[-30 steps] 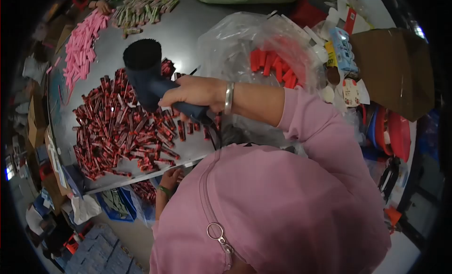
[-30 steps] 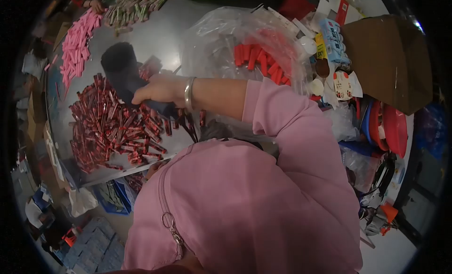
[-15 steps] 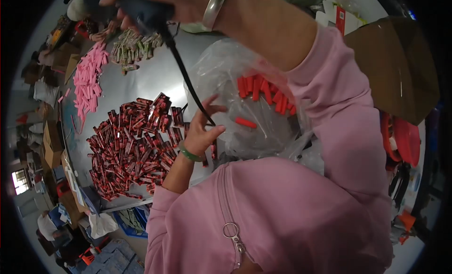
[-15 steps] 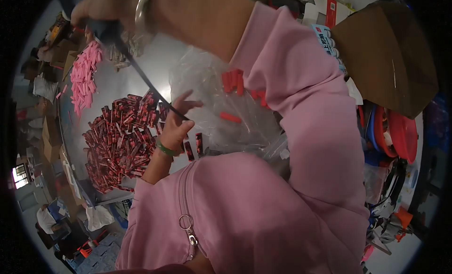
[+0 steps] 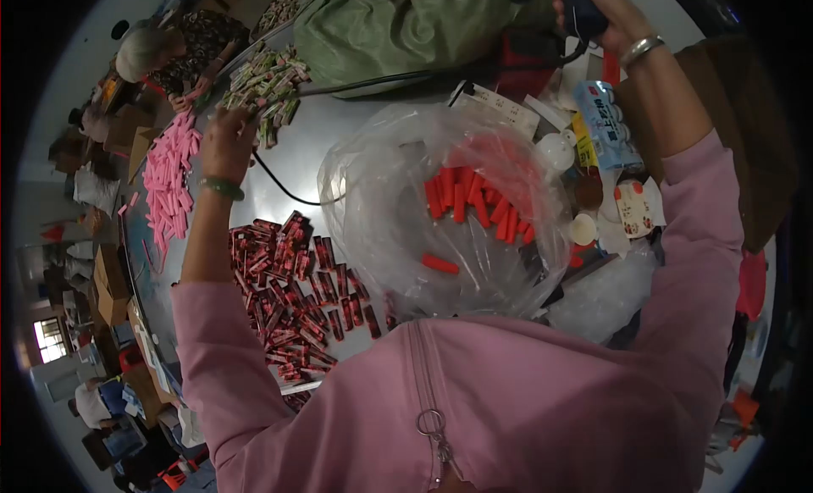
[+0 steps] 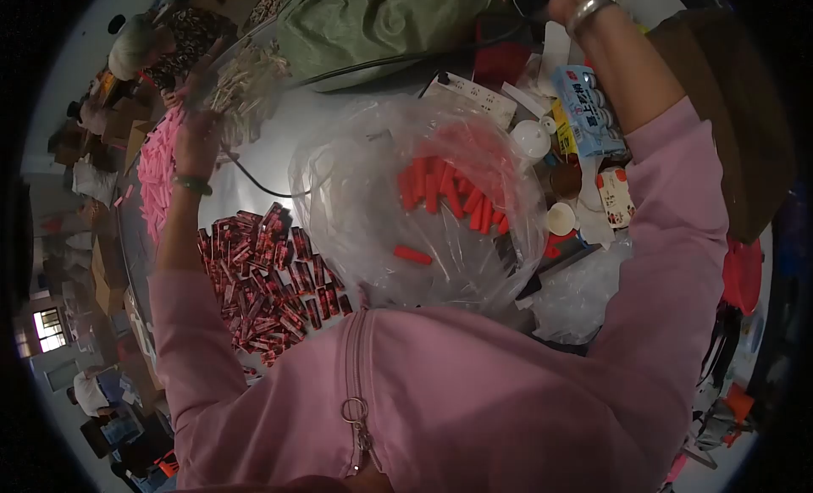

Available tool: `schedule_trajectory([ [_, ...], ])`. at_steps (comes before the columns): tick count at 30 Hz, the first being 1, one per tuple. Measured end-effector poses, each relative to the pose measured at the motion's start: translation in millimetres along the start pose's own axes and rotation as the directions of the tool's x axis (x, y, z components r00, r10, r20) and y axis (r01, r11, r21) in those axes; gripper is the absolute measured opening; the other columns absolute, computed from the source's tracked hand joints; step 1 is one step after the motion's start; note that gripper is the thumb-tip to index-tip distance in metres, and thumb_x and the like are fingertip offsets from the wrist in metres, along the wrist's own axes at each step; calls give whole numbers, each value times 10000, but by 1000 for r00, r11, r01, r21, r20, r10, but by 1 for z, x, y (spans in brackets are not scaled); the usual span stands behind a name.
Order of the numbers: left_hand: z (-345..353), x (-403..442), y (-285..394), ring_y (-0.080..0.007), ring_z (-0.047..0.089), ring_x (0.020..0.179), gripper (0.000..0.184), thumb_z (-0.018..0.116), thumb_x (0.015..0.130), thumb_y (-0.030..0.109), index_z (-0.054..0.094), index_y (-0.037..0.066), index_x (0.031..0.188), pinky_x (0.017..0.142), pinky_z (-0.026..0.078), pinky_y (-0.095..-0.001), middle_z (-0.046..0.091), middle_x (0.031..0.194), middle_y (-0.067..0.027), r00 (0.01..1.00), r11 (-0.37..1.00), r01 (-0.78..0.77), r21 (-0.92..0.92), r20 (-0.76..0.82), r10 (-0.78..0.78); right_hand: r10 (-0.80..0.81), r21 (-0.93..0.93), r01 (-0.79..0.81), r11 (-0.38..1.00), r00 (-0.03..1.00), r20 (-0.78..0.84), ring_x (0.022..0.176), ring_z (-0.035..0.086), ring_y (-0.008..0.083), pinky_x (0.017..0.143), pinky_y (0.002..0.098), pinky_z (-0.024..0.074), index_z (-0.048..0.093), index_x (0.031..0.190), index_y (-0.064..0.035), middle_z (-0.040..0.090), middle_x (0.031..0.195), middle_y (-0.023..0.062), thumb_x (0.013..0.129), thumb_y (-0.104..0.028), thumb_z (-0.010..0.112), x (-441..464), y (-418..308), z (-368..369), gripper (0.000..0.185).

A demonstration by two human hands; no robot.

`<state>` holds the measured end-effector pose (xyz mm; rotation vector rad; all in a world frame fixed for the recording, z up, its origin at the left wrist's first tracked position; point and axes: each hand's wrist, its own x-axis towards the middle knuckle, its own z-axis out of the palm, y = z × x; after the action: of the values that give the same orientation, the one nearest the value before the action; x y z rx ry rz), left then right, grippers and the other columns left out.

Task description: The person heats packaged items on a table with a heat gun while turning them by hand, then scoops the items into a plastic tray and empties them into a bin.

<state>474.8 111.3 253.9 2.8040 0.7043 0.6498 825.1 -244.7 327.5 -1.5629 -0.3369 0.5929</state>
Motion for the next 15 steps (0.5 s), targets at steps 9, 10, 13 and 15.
schedule_trajectory([
  [9,12,166,56,-321,649,842,233,586,872,325,664,157,1014,718,502,-429,672,904,-123,799,958,-265,110,-532,281,190,65,-180,982,954,-232,540,594,136,484,250,521,558,882,-48,609,687,62,785,-248,736,-2,30,-9,285],
  [10,12,175,56,-298,662,864,251,587,875,348,668,164,1025,761,507,-415,680,918,-112,684,907,-407,103,-624,378,196,66,-186,980,952,-234,540,594,136,484,250,521,558,882,-48,609,687,62,785,-248,736,2,32,-12,285],
  [13,50,238,-24,-308,656,874,248,589,871,332,660,166,1041,763,506,-420,677,928,-118,754,917,-398,32,-557,347,224,77,-212,974,946,-233,544,604,141,478,251,522,556,891,-50,615,686,71,779,-240,740,12,39,-15,287],
  [15,83,285,-56,-317,650,884,248,591,867,316,652,169,1058,766,505,-425,674,938,-124,807,923,-384,-28,-497,320,193,85,-178,980,954,-229,554,617,148,486,259,537,553,906,-42,621,687,79,778,-223,738,20,42,-12,289],
])
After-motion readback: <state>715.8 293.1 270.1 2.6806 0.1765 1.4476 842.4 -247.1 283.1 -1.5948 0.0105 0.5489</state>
